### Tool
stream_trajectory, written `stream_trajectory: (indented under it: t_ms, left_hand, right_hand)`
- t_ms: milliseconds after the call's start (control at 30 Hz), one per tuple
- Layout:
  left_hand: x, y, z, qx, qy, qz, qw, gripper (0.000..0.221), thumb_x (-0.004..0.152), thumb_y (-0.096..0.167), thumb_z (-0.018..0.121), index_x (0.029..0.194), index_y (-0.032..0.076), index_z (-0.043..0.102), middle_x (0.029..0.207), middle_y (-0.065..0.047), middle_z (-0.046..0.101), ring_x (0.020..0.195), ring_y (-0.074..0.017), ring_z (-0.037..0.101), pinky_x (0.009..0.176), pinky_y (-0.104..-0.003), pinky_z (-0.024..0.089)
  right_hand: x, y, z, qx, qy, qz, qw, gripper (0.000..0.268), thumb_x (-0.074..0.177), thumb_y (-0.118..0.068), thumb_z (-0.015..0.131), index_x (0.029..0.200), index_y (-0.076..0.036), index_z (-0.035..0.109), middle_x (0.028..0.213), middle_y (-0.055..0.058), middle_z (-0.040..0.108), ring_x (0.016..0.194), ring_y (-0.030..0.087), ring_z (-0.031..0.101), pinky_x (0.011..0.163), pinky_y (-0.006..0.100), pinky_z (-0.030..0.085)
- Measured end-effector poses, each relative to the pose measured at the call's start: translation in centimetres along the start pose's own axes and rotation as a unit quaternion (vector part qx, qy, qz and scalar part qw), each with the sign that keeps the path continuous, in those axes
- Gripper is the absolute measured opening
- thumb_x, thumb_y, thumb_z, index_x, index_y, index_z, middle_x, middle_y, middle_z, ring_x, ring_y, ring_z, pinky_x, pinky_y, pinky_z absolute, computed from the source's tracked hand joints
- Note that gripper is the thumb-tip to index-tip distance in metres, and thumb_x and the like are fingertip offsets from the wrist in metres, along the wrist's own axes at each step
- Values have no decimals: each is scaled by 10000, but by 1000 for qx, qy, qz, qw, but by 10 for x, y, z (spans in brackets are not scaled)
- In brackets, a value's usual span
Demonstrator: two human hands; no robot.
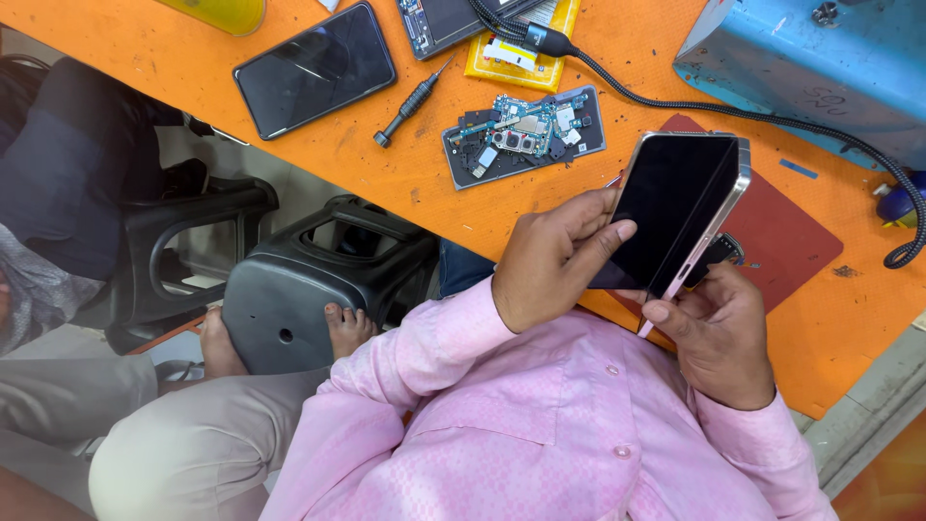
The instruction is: The person handles internal components of a disassembled smartphone, connecting and disconnecting ribbon cables and arranging parts on a workbench.
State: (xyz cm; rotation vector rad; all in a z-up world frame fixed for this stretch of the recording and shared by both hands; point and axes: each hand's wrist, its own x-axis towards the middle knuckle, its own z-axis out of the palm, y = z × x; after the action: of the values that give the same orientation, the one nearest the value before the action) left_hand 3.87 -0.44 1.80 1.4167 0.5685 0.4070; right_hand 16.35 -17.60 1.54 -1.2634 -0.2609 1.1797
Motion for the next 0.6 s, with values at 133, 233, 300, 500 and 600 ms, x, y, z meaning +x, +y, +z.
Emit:
stream_trajectory:
  t_ms: [133, 233, 300, 500, 600]
  left_hand:
    - [-3, 5, 4, 56, 35, 21, 998, 307, 1053, 138, 639, 1337, 23, 626, 1143, -152, 761, 1044, -217, 785, 850, -297, 616]
    - [-4, 6, 7, 92, 55, 26, 994, 305, 1029, 162, 661, 1306, 38, 636, 1091, -164, 750, 981, -262, 785, 788, -320, 612]
    - [-5, 8, 8, 115, 69, 36, 990, 300, 1018, 183, 672, 1280, 41, 638, 1063, -166, 743, 938, -281, 780, 755, -332, 607]
    - [-11, 10, 8, 131, 66, 78, 986, 301, 1075, 223, 601, 1331, 68, 634, 1035, -164, 730, 951, -307, 749, 814, -382, 602]
    - [-13, 8, 11, 142, 46, 70, 986, 329, 1083, 243, 578, 1351, 58, 619, 1078, -175, 730, 984, -340, 736, 817, -416, 590]
  right_hand:
    - [3, 0, 8, -47, 16, -36, 998, 503, 893, -30, 779, 1328, 91, 555, 1276, 165, 653, 1162, 253, 680, 1048, 420, 587]
    - [7, 0, 13, -74, 22, -60, 995, 507, 886, -8, 763, 1340, 77, 551, 1297, 145, 645, 1193, 238, 674, 1048, 383, 580]
    - [8, -1, 15, -91, 27, -72, 993, 501, 890, -1, 758, 1340, 75, 552, 1303, 135, 641, 1202, 226, 671, 1045, 366, 582]
    - [11, -1, 17, -130, 44, -87, 987, 552, 884, 17, 759, 1394, 63, 552, 1289, 103, 637, 1187, 166, 650, 1010, 295, 567]
    - [12, -2, 18, -144, 51, -86, 985, 526, 890, 37, 757, 1377, 63, 561, 1249, 93, 647, 1157, 151, 653, 990, 287, 576]
